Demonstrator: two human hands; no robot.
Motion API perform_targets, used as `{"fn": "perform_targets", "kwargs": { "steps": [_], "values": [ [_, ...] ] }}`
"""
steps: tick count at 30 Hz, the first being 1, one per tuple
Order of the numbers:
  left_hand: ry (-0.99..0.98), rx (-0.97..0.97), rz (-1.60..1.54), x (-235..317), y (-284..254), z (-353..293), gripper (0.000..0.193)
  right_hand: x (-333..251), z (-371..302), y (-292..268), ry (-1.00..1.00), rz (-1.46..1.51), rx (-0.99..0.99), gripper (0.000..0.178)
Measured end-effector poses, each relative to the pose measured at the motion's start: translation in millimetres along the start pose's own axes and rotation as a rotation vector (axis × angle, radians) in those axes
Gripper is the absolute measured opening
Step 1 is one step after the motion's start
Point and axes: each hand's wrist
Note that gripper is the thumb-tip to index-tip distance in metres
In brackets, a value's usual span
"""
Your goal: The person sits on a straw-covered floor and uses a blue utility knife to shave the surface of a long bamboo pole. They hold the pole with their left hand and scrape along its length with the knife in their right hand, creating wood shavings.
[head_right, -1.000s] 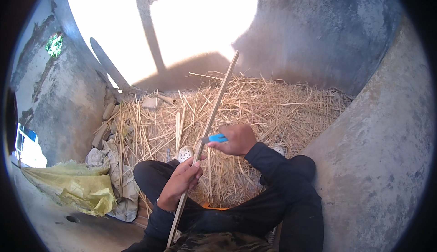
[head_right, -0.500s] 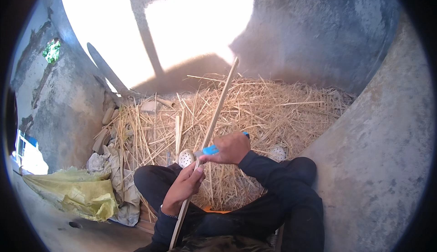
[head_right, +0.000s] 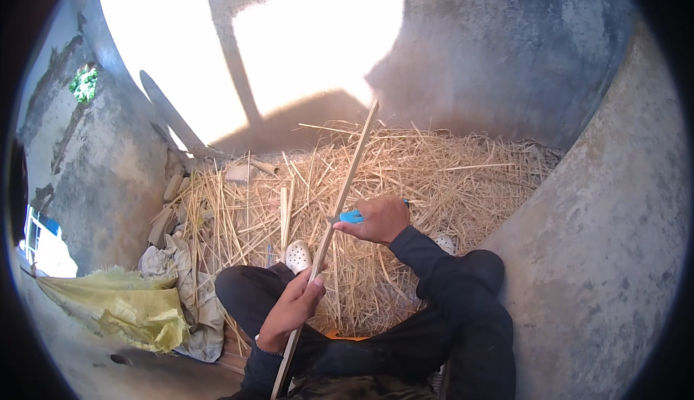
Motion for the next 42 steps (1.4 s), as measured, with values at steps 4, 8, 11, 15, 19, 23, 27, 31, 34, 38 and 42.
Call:
{"fn": "perform_targets", "kwargs": {
  "steps": [4, 8, 11, 15, 19, 23, 27, 31, 34, 38, 42],
  "values": [
    [0.038, -0.032, 0.021, -4, 1, -8, 0.041, 12, 7, -4, 0.101, -0.132, -0.001, 0.074],
    [-0.009, -0.064, -0.006, 0, 5, -28, 0.04, 49, 18, -8, 0.095, -0.195, 0.024, 0.075],
    [0.019, -0.048, -0.007, -5, 3, -34, 0.041, 52, 20, -9, 0.074, -0.203, 0.008, 0.076],
    [0.113, -0.045, 0.108, -3, 5, -36, 0.042, 88, 33, -19, 0.117, -0.286, 0.033, 0.075],
    [0.062, -0.106, 0.125, 18, 12, -43, 0.042, 142, 63, -43, 0.109, -0.386, 0.058, 0.074],
    [-0.055, -0.168, 0.072, 23, 14, -39, 0.042, 182, 66, -39, 0.03, -0.452, 0.099, 0.073],
    [-0.012, -0.123, 0.061, 27, 22, -23, 0.041, 199, 79, -28, -0.006, -0.421, 0.143, 0.074],
    [-0.096, -0.157, 0.064, 25, 20, -14, 0.041, 216, 88, -17, 0.21, -0.441, 0.075, 0.078],
    [-0.276, -0.253, 0.037, 19, 18, -36, 0.042, 284, 79, -38, 0.626, -0.539, 0.197, 0.084],
    [-0.306, -0.109, -0.168, 37, 27, -46, 0.024, 321, 54, -41, 0.808, -0.574, 0.317, 0.088],
    [-0.368, -0.255, -0.243, 22, 14, -7, 0.048, 307, 18, -6, 0.876, -0.459, 0.243, 0.086]
  ]
}}
Point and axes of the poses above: each hand's wrist, its own z-axis towards the middle knuckle, its own y-axis out of the palm, x = y × z, and after that the axes turned 14 degrees about x, right-handed
